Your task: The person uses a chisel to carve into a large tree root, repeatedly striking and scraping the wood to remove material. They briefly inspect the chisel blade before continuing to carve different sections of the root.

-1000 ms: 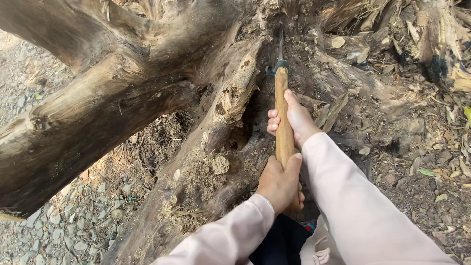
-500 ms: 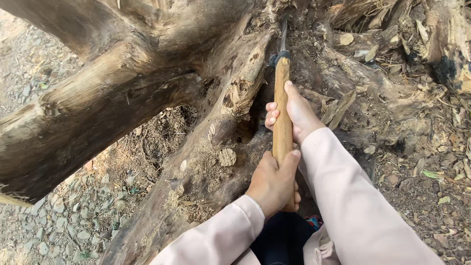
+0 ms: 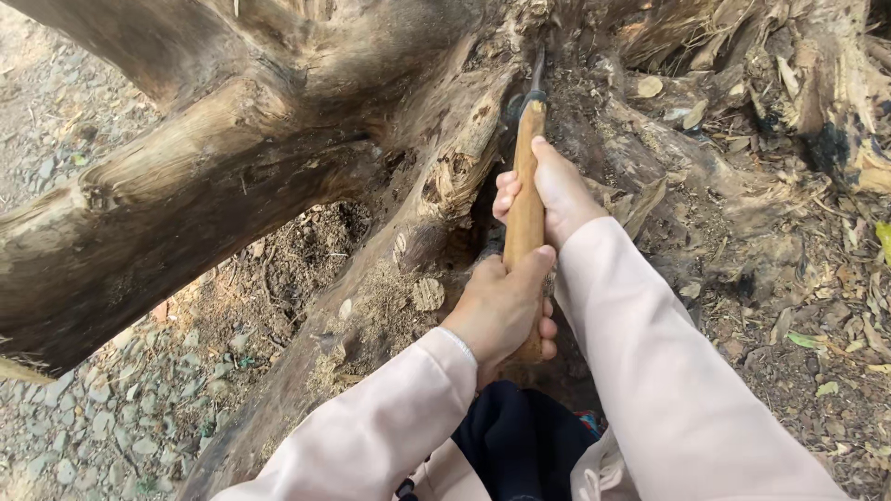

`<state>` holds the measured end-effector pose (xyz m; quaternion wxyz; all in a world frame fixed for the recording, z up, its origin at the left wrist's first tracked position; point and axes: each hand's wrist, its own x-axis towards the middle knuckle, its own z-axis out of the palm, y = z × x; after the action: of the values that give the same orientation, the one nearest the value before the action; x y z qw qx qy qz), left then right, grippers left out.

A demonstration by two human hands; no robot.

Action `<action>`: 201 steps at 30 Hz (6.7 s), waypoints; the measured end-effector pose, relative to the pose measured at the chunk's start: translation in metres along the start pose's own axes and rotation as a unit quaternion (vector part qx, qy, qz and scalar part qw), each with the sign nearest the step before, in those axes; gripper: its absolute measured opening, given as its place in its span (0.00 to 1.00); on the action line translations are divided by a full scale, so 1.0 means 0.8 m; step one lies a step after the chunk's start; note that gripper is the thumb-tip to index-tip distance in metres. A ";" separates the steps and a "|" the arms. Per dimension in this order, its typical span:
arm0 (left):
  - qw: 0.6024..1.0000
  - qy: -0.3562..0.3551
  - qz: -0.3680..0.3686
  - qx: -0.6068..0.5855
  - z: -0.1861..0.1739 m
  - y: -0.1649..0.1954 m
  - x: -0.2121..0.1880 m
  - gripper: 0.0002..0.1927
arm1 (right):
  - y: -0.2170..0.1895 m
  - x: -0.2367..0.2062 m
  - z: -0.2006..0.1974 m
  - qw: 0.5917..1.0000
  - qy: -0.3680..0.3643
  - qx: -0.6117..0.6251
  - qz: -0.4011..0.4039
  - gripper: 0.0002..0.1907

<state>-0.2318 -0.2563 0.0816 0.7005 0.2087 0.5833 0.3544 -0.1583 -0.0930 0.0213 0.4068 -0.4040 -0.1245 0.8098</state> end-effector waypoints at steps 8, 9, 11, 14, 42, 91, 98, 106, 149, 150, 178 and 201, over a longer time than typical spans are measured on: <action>0.973 -0.106 -0.063 -0.196 -0.006 0.035 0.006 0.19 | -0.023 0.031 0.006 0.957 0.140 -0.253 -0.035 0.22; 0.984 -0.075 -0.056 -0.150 -0.002 0.037 0.006 0.18 | -0.022 0.029 0.003 0.986 0.089 -0.135 -0.025 0.22; 0.996 0.007 0.008 0.088 0.007 0.035 0.009 0.19 | -0.021 0.024 -0.002 0.994 -0.022 0.103 -0.006 0.23; 0.998 -0.012 0.030 0.048 0.010 0.019 0.013 0.19 | -0.026 0.021 -0.004 0.994 -0.069 0.086 0.025 0.19; 0.999 -0.046 0.000 0.004 0.010 -0.011 0.008 0.21 | -0.006 0.007 -0.049 0.997 0.050 -0.031 -0.058 0.18; 0.825 -0.278 -0.111 -0.478 0.046 -0.013 0.030 0.18 | -0.032 0.006 -0.060 0.989 -0.079 0.109 0.053 0.19; 0.855 -0.214 -0.155 -0.445 0.069 -0.006 0.030 0.25 | -0.065 -0.022 -0.040 0.960 0.078 -0.267 -0.025 0.16; 0.950 -0.103 -0.121 -0.267 0.030 -0.029 0.039 0.27 | -0.013 0.008 -0.050 0.989 0.086 -0.122 0.013 0.19; 0.992 0.027 0.064 0.110 0.056 0.026 0.014 0.22 | -0.048 0.035 -0.062 0.990 -0.051 0.120 0.046 0.24; 0.988 0.042 0.073 0.130 0.053 0.023 0.009 0.22 | -0.049 0.035 -0.056 0.997 -0.020 0.061 0.038 0.25; 0.996 -0.056 -0.068 0.010 0.105 -0.024 0.021 0.20 | -0.066 0.003 -0.108 0.992 -0.070 -0.004 0.100 0.32; 0.991 -0.066 -0.089 -0.068 0.101 -0.046 0.066 0.12 | -0.066 0.003 -0.085 0.992 -0.026 -0.119 0.022 0.29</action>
<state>-0.1411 -0.2319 0.0387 0.7790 0.1303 0.5264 0.3147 -0.0783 -0.0664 0.0044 0.3345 -0.4308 -0.2220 0.8082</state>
